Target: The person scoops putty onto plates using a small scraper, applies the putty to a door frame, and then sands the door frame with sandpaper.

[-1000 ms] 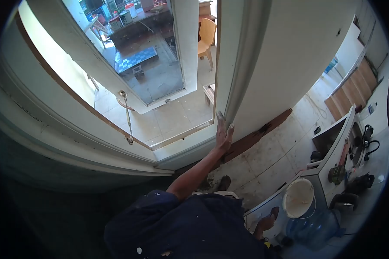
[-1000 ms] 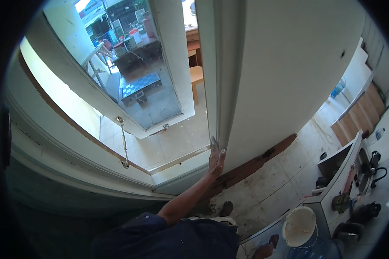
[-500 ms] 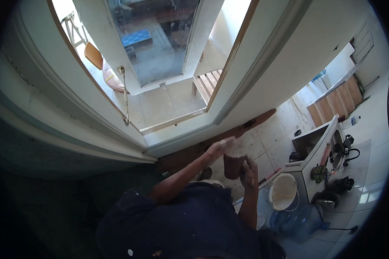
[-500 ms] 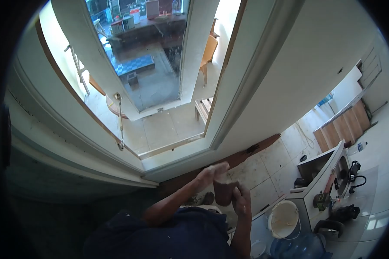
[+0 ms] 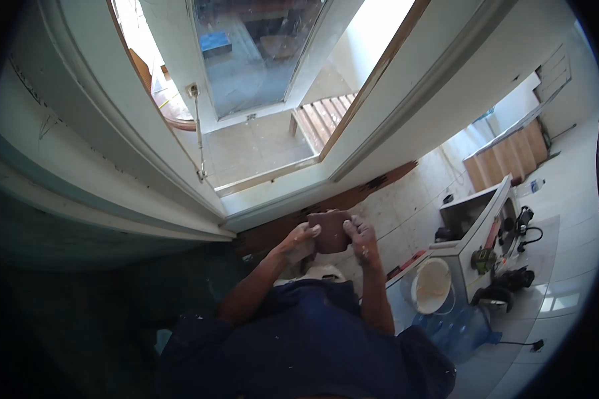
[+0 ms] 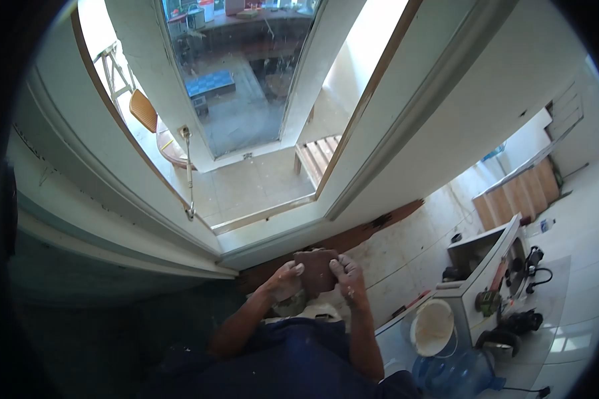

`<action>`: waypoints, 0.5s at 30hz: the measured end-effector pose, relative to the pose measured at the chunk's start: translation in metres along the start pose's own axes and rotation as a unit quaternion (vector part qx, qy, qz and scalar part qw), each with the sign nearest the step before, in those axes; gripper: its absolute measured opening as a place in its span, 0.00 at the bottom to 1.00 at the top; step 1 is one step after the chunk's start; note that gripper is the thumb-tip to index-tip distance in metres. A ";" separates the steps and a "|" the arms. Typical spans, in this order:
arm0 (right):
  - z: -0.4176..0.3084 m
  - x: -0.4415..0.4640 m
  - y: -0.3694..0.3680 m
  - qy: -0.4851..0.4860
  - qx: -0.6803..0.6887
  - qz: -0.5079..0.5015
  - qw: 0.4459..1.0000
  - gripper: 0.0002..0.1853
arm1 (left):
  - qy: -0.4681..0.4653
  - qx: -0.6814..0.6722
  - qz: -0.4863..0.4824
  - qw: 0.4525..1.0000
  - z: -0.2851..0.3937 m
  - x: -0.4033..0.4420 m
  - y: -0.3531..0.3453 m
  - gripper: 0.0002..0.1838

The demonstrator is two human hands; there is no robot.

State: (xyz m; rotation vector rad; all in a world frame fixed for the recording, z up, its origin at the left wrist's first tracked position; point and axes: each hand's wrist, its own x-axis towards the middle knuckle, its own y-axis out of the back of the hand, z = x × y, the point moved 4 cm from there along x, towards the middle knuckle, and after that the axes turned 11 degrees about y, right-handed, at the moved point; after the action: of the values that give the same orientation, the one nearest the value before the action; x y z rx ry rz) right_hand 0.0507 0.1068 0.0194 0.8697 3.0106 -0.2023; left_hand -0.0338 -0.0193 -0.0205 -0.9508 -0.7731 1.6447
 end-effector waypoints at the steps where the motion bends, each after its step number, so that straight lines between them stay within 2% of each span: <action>1: 0.003 0.004 0.003 0.007 -0.008 -0.005 1.000 0.13 | 0.008 -0.071 -0.008 0.997 0.001 -0.001 -0.005 0.23; 2: 0.010 0.009 0.005 -0.019 0.004 -0.017 1.000 0.13 | -0.001 -0.071 -0.013 0.997 0.001 0.002 -0.005 0.23; 4: 0.013 0.018 0.011 -0.055 -0.013 -0.042 0.998 0.15 | 0.022 0.004 0.099 0.995 0.004 0.010 0.001 0.21; 5: 0.009 0.025 0.012 -0.041 -0.010 -0.049 0.998 0.15 | 0.012 0.015 0.098 0.995 0.009 0.014 0.003 0.21; 7: 0.000 0.034 0.016 -0.015 -0.013 -0.014 1.000 0.17 | 0.008 0.207 0.148 0.967 0.020 0.025 0.009 0.16; 9: 0.001 0.042 0.028 0.008 -0.005 -0.003 1.000 0.19 | -0.156 0.259 0.229 0.925 0.074 0.026 -0.027 0.13; 10: -0.003 0.045 0.035 0.026 -0.035 0.029 0.999 0.21 | -0.227 0.296 0.279 0.885 0.104 0.027 -0.041 0.13; 12: -0.003 0.048 0.050 0.040 -0.064 0.069 0.995 0.23 | -0.451 0.425 0.355 0.700 0.178 0.021 -0.110 0.15; 13: -0.004 0.046 0.055 0.044 -0.066 0.065 0.995 0.23 | -0.503 0.395 0.356 0.682 0.214 0.025 -0.145 0.17; 14: -0.004 0.044 0.059 0.024 -0.064 0.059 0.996 0.22 | -0.618 0.439 0.278 0.590 0.248 0.030 -0.187 0.19; 15: -0.004 0.044 0.064 0.004 -0.063 0.055 0.997 0.22 | -0.725 0.456 0.237 0.459 0.278 0.031 -0.242 0.21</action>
State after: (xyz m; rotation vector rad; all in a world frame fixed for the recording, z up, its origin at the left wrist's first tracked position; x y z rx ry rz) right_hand 0.0471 0.1841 0.0135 1.0210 2.9338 -0.0092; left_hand -0.1724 0.0639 0.3127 1.4720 -0.3626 2.7004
